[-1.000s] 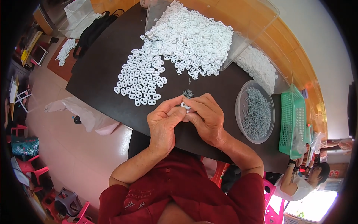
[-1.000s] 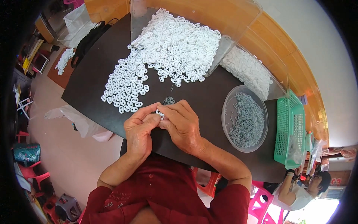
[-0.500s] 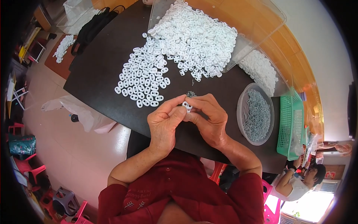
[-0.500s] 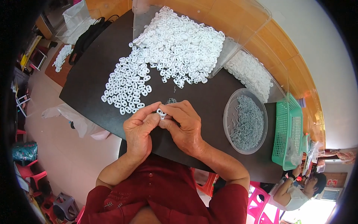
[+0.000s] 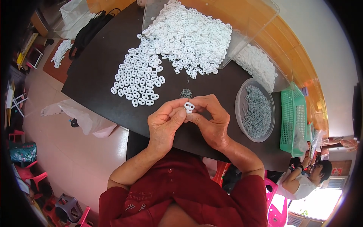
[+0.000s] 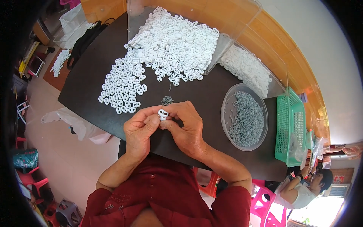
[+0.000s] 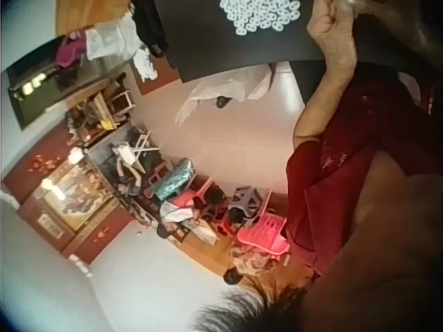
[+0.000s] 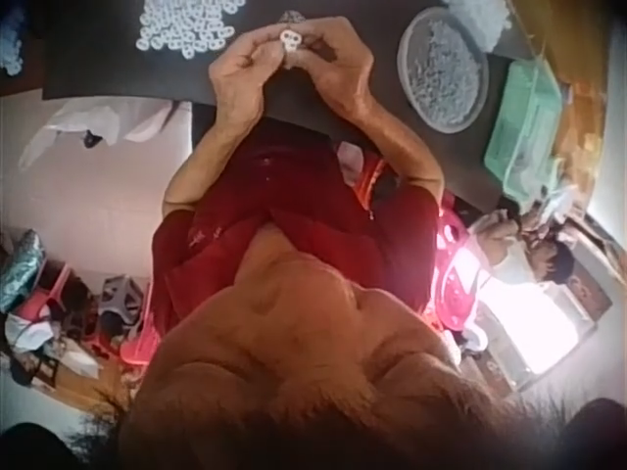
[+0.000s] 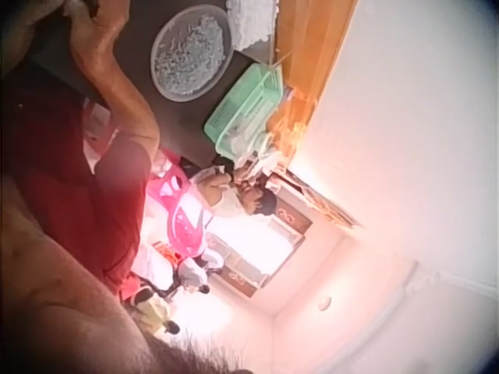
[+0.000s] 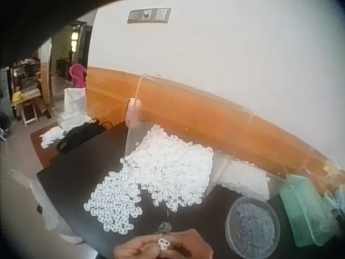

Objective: Manually assembling small white plastic components by attaching metal clips or rings.

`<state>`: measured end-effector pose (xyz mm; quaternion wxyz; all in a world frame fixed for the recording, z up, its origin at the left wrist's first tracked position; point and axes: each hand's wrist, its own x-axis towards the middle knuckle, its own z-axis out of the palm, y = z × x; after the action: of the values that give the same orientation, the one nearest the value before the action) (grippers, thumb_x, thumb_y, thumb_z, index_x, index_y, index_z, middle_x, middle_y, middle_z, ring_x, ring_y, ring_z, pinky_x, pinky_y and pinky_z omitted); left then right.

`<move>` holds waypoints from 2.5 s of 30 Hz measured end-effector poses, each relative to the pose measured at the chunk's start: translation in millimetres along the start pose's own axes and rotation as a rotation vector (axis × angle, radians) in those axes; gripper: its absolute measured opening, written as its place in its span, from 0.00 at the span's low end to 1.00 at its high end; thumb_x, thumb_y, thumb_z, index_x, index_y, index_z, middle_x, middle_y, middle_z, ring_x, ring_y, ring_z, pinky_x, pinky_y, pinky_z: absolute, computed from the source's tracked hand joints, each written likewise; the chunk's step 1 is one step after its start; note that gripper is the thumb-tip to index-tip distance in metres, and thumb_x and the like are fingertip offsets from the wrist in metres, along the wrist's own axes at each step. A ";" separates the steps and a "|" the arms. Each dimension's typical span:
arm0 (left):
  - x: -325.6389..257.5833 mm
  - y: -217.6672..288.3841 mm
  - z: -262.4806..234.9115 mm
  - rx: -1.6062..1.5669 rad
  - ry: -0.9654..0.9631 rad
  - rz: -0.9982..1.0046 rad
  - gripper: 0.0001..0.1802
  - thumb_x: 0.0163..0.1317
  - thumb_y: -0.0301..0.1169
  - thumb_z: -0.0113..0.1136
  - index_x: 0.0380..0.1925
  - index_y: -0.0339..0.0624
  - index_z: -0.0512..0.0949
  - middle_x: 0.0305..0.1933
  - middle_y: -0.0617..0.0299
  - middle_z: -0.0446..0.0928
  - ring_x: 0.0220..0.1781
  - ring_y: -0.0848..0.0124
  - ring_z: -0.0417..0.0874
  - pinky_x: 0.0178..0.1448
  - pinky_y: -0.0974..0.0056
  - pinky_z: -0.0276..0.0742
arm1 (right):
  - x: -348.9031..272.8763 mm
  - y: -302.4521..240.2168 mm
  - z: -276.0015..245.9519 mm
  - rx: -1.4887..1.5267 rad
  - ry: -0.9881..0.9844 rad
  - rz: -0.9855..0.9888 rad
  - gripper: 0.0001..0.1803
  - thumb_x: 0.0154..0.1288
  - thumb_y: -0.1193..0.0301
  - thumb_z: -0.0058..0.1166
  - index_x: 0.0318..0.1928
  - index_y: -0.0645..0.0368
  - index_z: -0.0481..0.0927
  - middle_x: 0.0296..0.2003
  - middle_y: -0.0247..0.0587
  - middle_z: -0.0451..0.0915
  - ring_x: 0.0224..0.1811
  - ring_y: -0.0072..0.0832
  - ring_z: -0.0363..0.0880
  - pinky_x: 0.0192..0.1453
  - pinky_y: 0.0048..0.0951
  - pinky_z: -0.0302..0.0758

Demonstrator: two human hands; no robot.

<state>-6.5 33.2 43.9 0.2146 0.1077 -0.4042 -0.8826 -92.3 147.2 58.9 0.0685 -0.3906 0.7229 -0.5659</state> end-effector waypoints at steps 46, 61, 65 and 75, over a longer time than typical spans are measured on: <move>5.8 -16.2 -11.0 0.333 -0.066 0.225 0.11 0.65 0.23 0.55 0.46 0.32 0.77 0.35 0.65 0.74 0.36 0.81 0.72 0.40 0.77 0.70 | -6.9 4.2 4.3 0.038 0.064 -0.041 0.17 0.54 0.84 0.61 0.46 0.66 0.78 0.38 0.39 0.77 0.35 0.21 0.73 0.40 0.22 0.72; -0.7 -17.6 -9.8 0.463 -0.020 0.450 0.10 0.66 0.25 0.54 0.44 0.30 0.77 0.32 0.64 0.74 0.33 0.80 0.72 0.37 0.76 0.70 | -5.8 0.1 11.7 -0.103 0.119 -0.221 0.17 0.51 0.81 0.63 0.44 0.67 0.79 0.35 0.42 0.81 0.32 0.26 0.73 0.34 0.24 0.70; -1.4 -20.9 -9.3 0.444 -0.014 0.439 0.11 0.67 0.26 0.53 0.45 0.31 0.76 0.32 0.67 0.70 0.33 0.81 0.67 0.37 0.76 0.65 | -4.1 3.3 12.6 -0.135 0.128 -0.272 0.17 0.50 0.80 0.64 0.44 0.68 0.80 0.34 0.43 0.81 0.32 0.27 0.74 0.34 0.24 0.70; 0.2 -9.4 -3.2 0.409 0.002 0.373 0.11 0.68 0.25 0.51 0.47 0.31 0.76 0.37 0.64 0.74 0.39 0.80 0.71 0.44 0.76 0.68 | 0.4 -2.5 13.7 -0.152 0.134 -0.247 0.15 0.51 0.79 0.64 0.42 0.67 0.79 0.34 0.42 0.79 0.32 0.27 0.73 0.34 0.24 0.71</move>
<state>-8.2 36.4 34.7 0.3476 0.0734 -0.5868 -0.7277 -84.0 136.3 56.5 -0.0799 -0.4418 0.7130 -0.5385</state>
